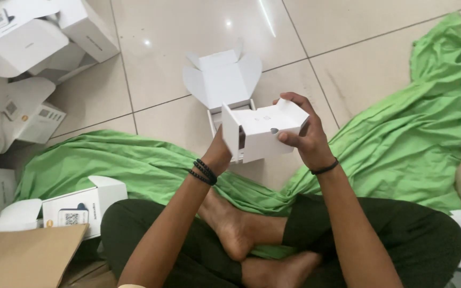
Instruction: The person is assembling product boxes, inserting protective cardboard, and adding instructional pamphlets.
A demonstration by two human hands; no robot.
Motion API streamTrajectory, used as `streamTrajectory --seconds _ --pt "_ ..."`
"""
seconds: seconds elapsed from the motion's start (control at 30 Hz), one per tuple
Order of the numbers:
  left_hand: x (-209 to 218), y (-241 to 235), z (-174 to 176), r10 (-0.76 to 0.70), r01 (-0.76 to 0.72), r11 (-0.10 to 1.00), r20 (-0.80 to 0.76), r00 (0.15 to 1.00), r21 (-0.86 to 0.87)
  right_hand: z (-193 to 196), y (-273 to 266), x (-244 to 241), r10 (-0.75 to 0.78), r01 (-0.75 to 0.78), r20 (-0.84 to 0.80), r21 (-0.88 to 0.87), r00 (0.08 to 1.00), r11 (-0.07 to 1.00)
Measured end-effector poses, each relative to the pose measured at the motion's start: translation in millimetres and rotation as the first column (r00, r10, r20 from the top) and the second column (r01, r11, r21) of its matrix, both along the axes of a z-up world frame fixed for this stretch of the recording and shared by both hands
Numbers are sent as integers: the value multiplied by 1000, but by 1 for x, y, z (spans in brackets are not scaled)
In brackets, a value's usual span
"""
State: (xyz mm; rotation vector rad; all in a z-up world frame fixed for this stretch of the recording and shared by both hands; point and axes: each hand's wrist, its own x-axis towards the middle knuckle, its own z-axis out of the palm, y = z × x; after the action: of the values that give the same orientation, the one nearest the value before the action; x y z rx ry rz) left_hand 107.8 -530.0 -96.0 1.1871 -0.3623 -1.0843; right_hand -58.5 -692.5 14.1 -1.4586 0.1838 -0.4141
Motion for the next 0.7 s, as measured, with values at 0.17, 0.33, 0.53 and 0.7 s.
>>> streamTrajectory --seconds 0.17,0.33,0.53,0.7 --pt "26 45 22 275 -269 959 61 960 -87 -16 3 20 -86 81 50 93 995 992" --pt "26 60 67 183 -69 980 699 691 -189 -21 3 31 -91 90 -57 -11 994 996" --pt "36 58 53 42 -33 999 650 758 -27 -30 -1 34 -63 57 -108 -64 992 996" --pt "40 62 50 2 -44 998 770 638 33 -43 -2 35 -46 12 -209 -161 977 987"
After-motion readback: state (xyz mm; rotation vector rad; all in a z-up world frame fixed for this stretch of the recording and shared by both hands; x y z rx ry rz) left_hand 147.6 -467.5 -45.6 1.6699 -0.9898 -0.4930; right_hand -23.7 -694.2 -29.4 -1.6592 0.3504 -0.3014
